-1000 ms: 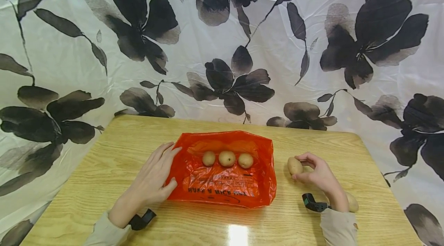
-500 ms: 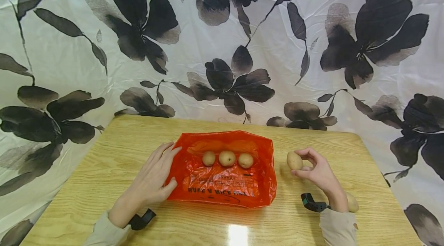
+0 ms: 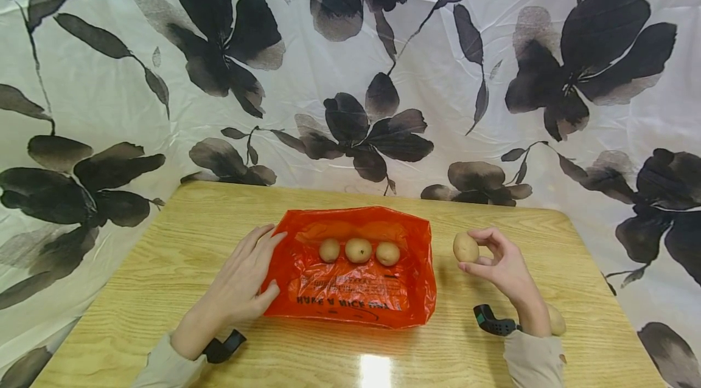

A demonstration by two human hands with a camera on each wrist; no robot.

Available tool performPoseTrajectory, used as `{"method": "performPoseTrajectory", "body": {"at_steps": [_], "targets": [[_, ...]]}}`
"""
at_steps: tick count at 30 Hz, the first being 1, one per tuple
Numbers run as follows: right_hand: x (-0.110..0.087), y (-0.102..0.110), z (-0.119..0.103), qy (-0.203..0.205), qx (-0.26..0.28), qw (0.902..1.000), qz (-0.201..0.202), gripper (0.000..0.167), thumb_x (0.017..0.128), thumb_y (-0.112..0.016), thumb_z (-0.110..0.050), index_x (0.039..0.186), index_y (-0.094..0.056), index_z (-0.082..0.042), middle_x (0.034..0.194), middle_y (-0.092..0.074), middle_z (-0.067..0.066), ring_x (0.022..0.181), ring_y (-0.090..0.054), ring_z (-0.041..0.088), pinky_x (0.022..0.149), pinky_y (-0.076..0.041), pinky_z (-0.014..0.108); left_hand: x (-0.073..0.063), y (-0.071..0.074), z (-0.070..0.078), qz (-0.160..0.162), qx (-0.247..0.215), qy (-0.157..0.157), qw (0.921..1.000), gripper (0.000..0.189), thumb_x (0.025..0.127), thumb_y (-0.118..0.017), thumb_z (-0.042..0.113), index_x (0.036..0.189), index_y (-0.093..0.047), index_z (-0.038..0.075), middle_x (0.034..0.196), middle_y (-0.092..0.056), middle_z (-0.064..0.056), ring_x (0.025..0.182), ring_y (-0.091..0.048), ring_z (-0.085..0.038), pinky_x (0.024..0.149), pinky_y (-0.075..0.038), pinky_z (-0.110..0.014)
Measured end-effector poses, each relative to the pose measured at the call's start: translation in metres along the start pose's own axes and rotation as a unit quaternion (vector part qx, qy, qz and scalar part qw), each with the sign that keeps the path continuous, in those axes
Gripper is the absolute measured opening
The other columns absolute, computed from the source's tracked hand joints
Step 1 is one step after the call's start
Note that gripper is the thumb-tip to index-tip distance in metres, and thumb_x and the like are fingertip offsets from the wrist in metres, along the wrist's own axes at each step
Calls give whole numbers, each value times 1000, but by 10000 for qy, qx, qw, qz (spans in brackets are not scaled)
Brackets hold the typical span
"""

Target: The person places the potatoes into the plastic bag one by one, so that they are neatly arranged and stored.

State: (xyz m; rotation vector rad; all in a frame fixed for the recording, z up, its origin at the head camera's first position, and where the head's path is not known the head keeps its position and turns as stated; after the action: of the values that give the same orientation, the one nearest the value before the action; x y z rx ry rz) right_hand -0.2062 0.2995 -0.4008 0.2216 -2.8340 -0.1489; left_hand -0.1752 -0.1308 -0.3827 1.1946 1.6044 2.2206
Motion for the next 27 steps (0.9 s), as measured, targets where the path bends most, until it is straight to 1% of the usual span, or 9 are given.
{"method": "performPoseTrajectory", "body": {"at_steps": [9,17,23,27], "targets": [[2,-7,-20,187,76,9997,112,54,68,-69,28,117,-54,10,124,-56,4,108,-58,8,77,-57,23,-1,-1,0,-63,-20,42,10000,74,71,-60,20,138,-43,-8,138,-49,-26,136,-35,-41,115,-25,-52],[6,-20,-45,288,-13,9993,240,54,66,-72,28,114,-54,11,124,-56,6,110,-58,10,79,-57,25,-1,-3,0,-95,-10,29,10000,76,70,-61,19,139,-42,-8,138,-49,-26,137,-35,-42,116,-25,-52],[9,-31,-62,319,-239,9990,215,55,66,-74,26,115,-54,10,122,-57,5,108,-59,11,77,-58,25,-2,-3,-1,-90,26,-5,10000,79,69,-60,21,140,-41,-8,138,-49,-27,136,-36,-42,114,-27,-53],[14,-37,-73,359,-546,9977,158,55,66,-76,23,114,-54,9,121,-56,5,106,-60,10,76,-58,25,-1,-3,0,-67,48,-54,10000,79,68,-60,21,140,-41,-8,137,-49,-27,135,-37,-43,113,-28,-54]]}}
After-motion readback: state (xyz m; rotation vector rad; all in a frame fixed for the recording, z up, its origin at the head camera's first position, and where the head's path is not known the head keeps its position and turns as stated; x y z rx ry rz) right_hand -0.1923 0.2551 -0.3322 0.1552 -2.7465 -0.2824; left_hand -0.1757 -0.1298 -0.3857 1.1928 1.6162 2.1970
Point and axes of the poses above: each hand's wrist, its own x-axis towards the middle knuckle, its own y-axis out of the back of the hand, z = x × y, the point moved 6 cm from there along x, towards the middle knuckle
